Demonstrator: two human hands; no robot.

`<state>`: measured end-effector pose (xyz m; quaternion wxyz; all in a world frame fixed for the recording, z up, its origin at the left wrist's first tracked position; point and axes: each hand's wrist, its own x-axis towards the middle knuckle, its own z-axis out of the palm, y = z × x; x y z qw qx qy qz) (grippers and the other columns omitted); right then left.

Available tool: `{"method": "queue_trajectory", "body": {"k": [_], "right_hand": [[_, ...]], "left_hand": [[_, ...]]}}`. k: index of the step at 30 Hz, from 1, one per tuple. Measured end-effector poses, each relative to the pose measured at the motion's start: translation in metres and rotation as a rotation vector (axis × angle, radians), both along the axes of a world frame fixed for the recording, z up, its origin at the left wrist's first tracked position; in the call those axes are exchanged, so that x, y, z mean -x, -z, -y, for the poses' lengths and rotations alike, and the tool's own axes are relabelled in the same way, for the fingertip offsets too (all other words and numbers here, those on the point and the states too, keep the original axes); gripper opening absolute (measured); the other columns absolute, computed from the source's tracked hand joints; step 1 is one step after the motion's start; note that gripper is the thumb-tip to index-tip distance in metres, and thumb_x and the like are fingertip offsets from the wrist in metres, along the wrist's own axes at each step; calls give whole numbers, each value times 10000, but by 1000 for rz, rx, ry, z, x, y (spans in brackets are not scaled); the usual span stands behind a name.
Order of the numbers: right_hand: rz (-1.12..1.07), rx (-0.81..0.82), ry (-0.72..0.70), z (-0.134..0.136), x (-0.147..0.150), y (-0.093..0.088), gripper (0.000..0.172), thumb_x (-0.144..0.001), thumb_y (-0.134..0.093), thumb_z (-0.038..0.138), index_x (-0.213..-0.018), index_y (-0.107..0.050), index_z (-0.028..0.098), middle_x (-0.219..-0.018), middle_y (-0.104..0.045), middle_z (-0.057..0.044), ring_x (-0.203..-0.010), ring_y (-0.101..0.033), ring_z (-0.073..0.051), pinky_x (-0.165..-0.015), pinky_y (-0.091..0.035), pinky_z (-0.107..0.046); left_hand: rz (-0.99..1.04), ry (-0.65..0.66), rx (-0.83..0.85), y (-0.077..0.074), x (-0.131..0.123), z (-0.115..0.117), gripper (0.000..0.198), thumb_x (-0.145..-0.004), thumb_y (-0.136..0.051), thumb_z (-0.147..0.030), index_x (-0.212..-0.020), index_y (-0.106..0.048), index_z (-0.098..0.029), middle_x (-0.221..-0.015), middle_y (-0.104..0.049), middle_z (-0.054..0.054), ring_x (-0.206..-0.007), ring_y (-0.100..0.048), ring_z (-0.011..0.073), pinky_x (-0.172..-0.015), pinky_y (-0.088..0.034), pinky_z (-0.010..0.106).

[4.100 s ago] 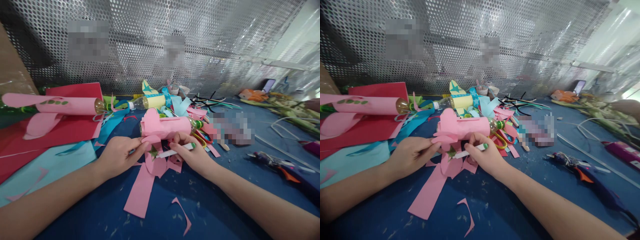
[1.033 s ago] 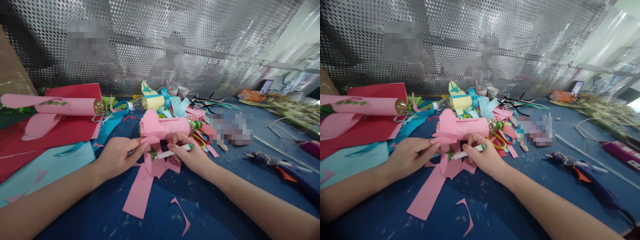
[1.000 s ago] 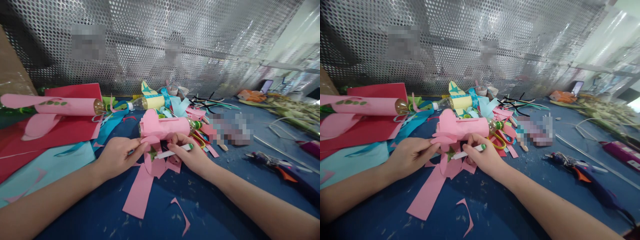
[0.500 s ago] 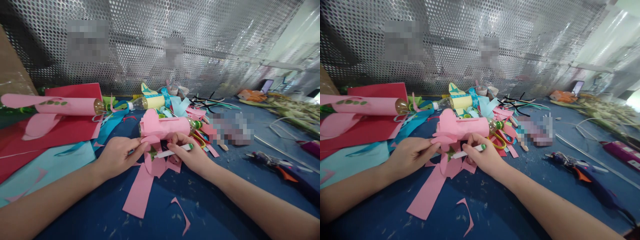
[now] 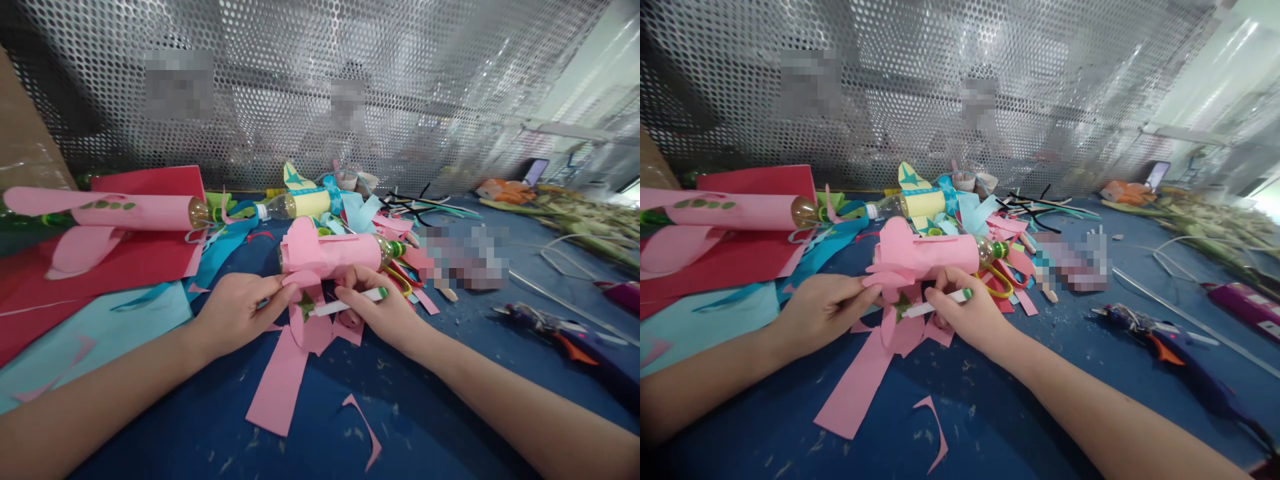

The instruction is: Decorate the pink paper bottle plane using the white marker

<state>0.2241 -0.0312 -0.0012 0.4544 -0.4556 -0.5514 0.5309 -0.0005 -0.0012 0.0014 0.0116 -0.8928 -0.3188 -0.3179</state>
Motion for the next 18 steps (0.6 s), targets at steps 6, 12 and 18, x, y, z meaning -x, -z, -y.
{"method": "queue_trajectory", "body": {"k": [6,12,18], "right_hand": [[45,-71,188,-1,-4,-4,258,-717,-616,282,-556,-420,232,-380,-408,98,-368,-355,-74,-399,-333,-213],[63,-22,111,-1,-3,-3,244,-712,-615,293,-580,-417,239,-383,-427,96,-357,-423,-96,-399,-392,-232],[89,-47,118,-1,-3,-4,234,-703,-608,282,-574,-418,234,-388,-437,95,-365,-377,-80,-398,-354,-216]], "left_hand": [[8,0,6,-2,0,1,480,-1015,-393,-366,-714,-725,-195,-501,-639,-14,-461,-597,125,-456,-336,243],[-3,-4,-5,-2,-1,1,487,-1016,-381,-348,-700,-717,-191,-484,-617,-13,-443,-564,121,-448,-308,249],[0,1,-24,-3,-1,2,471,-1015,-395,-325,-691,-704,-179,-492,-626,-10,-442,-562,121,-450,-301,250]]}}
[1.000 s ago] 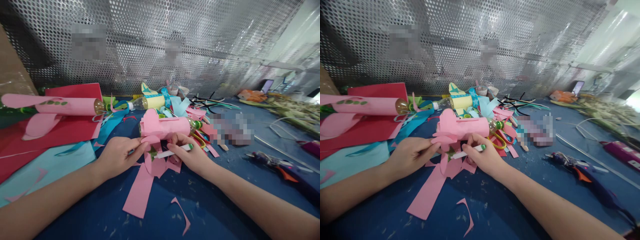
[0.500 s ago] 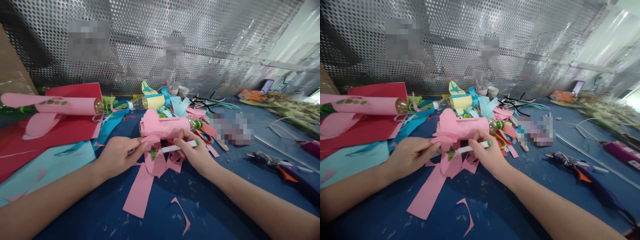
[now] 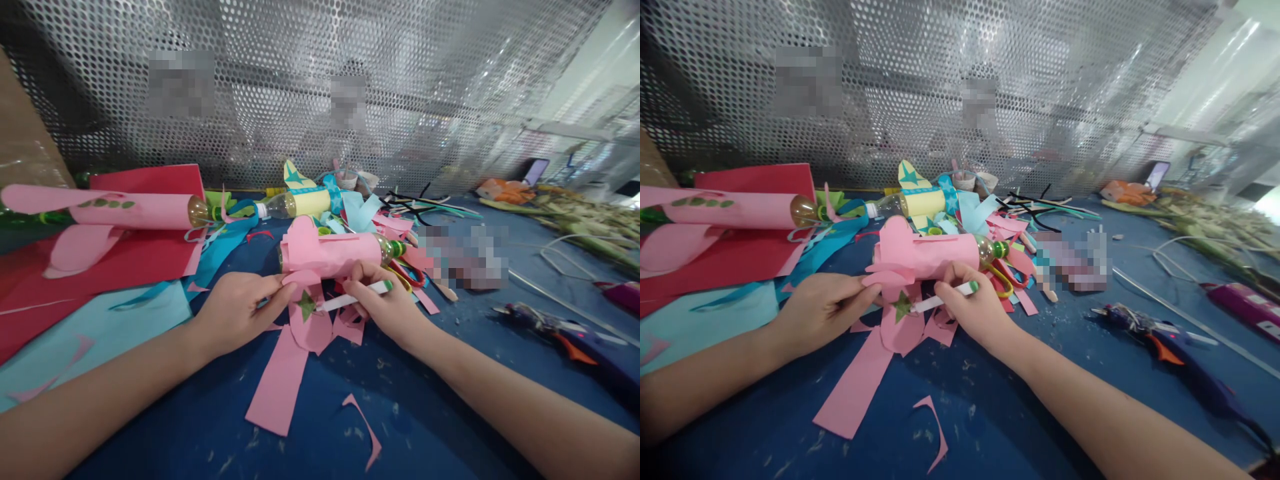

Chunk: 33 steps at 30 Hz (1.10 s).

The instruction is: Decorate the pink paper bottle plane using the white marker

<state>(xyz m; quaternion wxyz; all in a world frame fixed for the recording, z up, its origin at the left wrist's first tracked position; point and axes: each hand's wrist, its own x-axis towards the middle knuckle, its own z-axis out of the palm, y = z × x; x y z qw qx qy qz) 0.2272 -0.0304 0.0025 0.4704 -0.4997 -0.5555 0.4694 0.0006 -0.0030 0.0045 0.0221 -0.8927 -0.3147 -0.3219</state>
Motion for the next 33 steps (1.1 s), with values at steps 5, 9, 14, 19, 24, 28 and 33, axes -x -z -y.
{"method": "queue_trajectory", "body": {"k": [5,9,14,19,24,28,33], "right_hand": [[9,7,-1,0,0,0,228,-704,-594,280,-574,-412,234,-389,-426,96,-371,-368,-81,-408,-353,-221],[22,-10,5,0,0,1,232,-705,-594,282,-571,-410,233,-390,-420,95,-375,-361,-80,-409,-341,-220],[21,11,-21,0,0,1,220,-718,-593,296,-594,-421,238,-389,-438,97,-365,-377,-83,-414,-367,-225],[29,-1,-22,-1,-1,1,221,-720,-588,294,-589,-419,237,-388,-437,95,-366,-385,-85,-413,-374,-224],[35,2,-2,0,-1,2,221,-709,-589,286,-579,-416,238,-384,-431,95,-364,-380,-85,-407,-374,-224],[19,18,-20,0,-1,1,229,-716,-599,292,-589,-417,240,-381,-430,96,-359,-379,-86,-414,-399,-231],[21,-1,-20,-1,-1,2,242,-725,-608,302,-588,-420,238,-388,-436,93,-361,-382,-85,-407,-383,-226]], "left_hand": [[0,3,7,1,2,0,467,-1015,-397,-333,-705,-711,-181,-500,-636,-7,-453,-583,127,-454,-316,248],[-4,-9,17,2,2,-1,471,-1014,-394,-342,-704,-711,-184,-505,-646,-6,-458,-595,132,-454,-322,249],[1,-7,10,3,1,-1,461,-1011,-396,-341,-715,-716,-189,-515,-653,-7,-467,-599,128,-457,-336,244],[5,-5,8,2,0,-1,480,-1014,-395,-353,-698,-714,-184,-507,-650,-3,-461,-603,131,-453,-342,246],[-5,-6,10,1,0,-1,491,-1018,-388,-354,-695,-715,-183,-495,-642,-4,-456,-599,132,-453,-339,247],[-5,-14,53,3,2,-1,491,-1018,-381,-376,-718,-723,-191,-527,-667,-3,-477,-616,132,-469,-358,245],[-5,-20,50,5,2,-1,494,-1014,-376,-384,-718,-719,-186,-523,-663,3,-477,-614,133,-466,-360,243]]}}
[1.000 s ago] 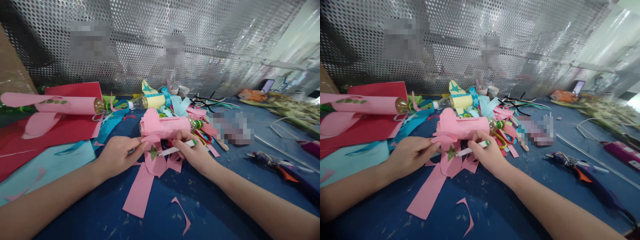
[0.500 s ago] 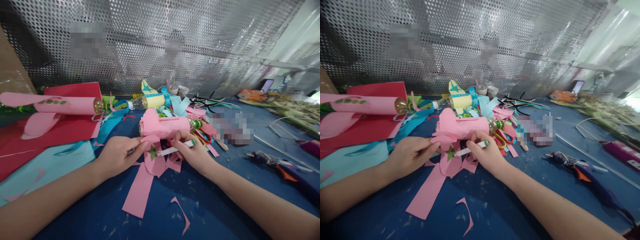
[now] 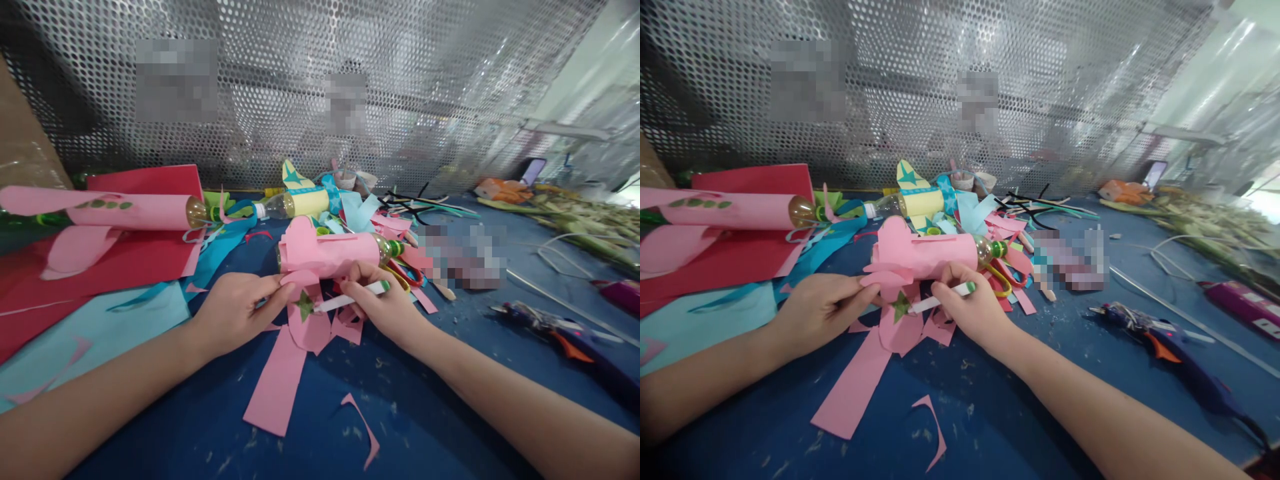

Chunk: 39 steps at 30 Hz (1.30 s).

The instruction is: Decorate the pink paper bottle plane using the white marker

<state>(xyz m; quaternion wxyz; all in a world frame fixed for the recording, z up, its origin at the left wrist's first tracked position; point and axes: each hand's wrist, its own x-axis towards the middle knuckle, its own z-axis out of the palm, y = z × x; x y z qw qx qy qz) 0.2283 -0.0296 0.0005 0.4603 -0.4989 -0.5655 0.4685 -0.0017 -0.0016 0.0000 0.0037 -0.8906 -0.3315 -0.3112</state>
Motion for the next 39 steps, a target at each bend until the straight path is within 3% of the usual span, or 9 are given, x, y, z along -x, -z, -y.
{"method": "queue_trajectory", "body": {"k": [9,31,39], "right_hand": [[9,-1,25,0,0,0,231,-720,-595,293,-587,-414,240,-398,-441,91,-366,-416,-93,-404,-374,-231],[16,19,54,0,0,-2,225,-705,-582,305,-574,-412,240,-393,-445,92,-359,-454,-99,-387,-392,-225],[37,-1,76,-2,0,-3,207,-693,-563,296,-558,-418,235,-383,-448,90,-366,-390,-78,-385,-348,-206]], "left_hand": [[-14,16,-18,-7,-3,2,485,-1019,-388,-345,-710,-724,-182,-506,-655,-3,-455,-606,129,-450,-337,243],[-8,25,-56,-4,-3,0,496,-1023,-382,-353,-694,-712,-180,-501,-650,-10,-450,-606,131,-450,-332,249],[-26,24,-53,-9,-4,2,518,-1028,-364,-350,-697,-723,-179,-500,-660,-9,-455,-625,134,-446,-347,247]]}}
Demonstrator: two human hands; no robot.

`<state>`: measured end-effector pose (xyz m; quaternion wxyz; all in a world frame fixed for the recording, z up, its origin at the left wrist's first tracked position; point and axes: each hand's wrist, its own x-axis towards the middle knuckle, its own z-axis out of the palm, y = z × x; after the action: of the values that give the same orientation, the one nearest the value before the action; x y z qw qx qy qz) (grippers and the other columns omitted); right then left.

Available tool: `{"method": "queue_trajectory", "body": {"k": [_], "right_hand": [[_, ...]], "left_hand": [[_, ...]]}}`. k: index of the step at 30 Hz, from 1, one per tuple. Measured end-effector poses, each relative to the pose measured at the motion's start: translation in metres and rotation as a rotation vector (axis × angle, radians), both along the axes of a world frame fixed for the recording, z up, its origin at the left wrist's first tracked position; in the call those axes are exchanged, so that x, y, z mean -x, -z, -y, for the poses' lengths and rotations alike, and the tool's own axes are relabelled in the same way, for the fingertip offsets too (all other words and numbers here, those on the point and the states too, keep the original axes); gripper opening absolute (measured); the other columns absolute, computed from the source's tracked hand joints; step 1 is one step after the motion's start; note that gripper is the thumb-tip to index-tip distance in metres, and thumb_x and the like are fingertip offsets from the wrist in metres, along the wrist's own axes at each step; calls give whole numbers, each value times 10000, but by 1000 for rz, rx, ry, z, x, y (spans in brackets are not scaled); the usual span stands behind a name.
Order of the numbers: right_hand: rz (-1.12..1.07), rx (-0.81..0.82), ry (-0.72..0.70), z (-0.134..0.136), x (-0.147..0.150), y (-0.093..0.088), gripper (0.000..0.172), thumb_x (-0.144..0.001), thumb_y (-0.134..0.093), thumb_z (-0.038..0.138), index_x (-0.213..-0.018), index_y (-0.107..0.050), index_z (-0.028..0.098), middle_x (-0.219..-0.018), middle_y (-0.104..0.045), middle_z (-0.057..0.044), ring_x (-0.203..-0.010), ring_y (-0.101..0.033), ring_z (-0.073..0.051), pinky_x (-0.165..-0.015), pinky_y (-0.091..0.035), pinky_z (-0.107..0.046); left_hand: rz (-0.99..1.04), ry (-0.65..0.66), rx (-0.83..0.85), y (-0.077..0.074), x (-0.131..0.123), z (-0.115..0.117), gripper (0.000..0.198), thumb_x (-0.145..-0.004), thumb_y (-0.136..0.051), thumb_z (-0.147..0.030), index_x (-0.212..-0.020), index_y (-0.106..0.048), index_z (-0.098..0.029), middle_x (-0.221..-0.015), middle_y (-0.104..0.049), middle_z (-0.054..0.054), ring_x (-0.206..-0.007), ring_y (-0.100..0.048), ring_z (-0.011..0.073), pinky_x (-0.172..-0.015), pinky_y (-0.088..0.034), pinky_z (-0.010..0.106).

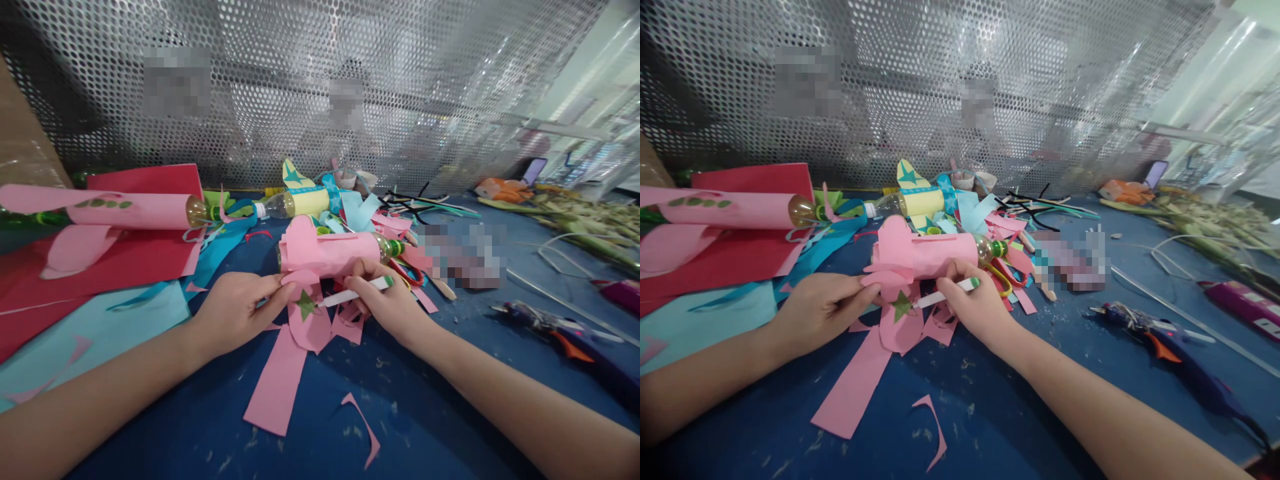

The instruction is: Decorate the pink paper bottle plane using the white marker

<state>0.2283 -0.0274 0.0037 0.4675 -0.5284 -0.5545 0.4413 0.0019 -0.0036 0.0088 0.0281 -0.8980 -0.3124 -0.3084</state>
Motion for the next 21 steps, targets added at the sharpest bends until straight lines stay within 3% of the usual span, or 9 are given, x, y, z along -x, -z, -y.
{"method": "queue_trajectory", "body": {"k": [21], "right_hand": [[-36,36,-15,0,-1,-1,200,-673,-571,281,-553,-417,234,-358,-436,100,-350,-375,-77,-392,-383,-208]], "left_hand": [[-12,-10,-11,0,-1,0,595,-1037,-322,-412,-668,-720,-168,-476,-643,3,-440,-623,140,-436,-345,247]]}}
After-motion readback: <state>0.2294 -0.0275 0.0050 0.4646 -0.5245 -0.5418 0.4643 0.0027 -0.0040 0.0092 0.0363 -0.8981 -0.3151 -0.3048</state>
